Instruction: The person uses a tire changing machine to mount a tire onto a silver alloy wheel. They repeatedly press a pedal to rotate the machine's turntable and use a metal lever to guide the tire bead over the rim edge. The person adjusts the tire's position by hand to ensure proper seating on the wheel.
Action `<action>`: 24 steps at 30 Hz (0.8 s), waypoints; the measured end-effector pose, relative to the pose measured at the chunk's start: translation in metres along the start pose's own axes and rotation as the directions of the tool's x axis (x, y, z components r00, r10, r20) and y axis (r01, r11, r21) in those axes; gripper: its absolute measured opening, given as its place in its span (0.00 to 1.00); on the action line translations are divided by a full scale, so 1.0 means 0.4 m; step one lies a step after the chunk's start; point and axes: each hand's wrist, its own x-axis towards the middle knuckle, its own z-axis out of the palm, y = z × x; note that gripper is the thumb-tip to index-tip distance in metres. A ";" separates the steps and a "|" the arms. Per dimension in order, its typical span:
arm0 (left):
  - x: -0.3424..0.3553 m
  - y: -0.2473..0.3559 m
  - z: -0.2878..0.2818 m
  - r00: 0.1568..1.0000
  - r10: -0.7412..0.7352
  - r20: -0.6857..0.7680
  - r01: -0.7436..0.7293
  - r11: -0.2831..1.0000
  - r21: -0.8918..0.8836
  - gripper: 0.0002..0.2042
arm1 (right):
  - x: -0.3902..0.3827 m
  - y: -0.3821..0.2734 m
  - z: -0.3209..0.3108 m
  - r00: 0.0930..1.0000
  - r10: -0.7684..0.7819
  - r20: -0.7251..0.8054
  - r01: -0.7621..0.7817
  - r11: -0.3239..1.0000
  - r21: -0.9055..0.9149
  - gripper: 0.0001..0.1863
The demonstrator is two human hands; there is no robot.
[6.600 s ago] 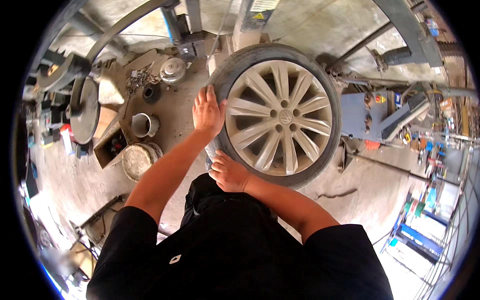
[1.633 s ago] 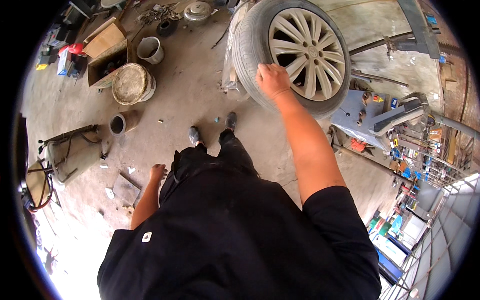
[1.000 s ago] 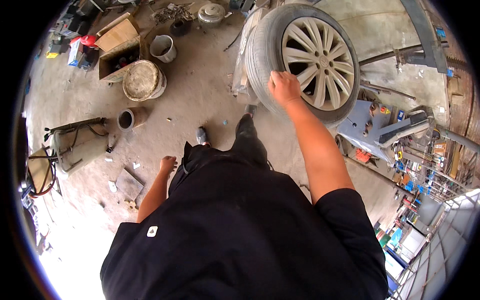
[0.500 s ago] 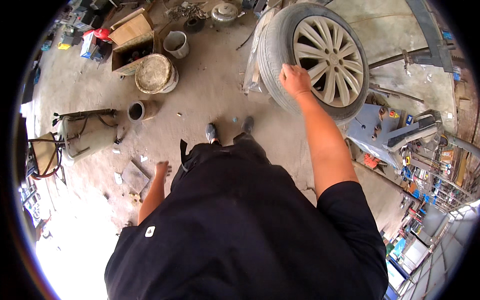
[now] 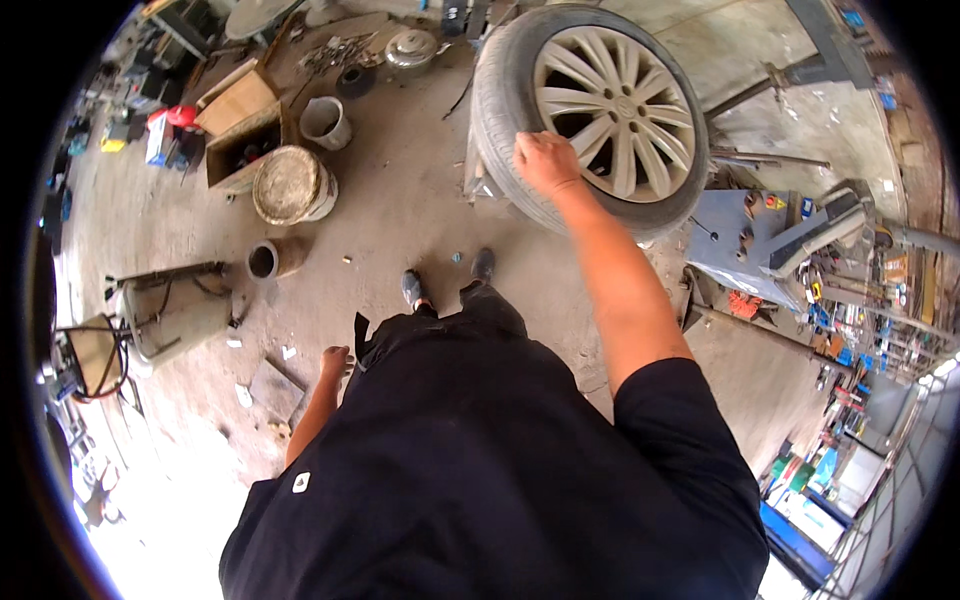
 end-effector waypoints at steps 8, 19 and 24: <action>0.030 0.253 -0.014 0.984 0.176 -0.020 -0.177 0.982 -0.065 0.15 | -0.271 0.028 -0.088 0.696 0.492 -0.523 -0.531 0.843 0.087 0.12; -0.175 0.908 0.459 0.782 0.597 0.181 -0.589 0.802 -0.102 0.18 | -0.838 0.645 -0.151 -0.250 0.955 0.160 -0.408 -0.254 0.877 0.29; -0.291 1.106 0.577 0.665 0.741 0.090 -0.742 0.670 -0.035 0.25 | -0.577 0.530 -0.138 -0.175 0.919 0.354 -0.173 -0.383 0.908 0.36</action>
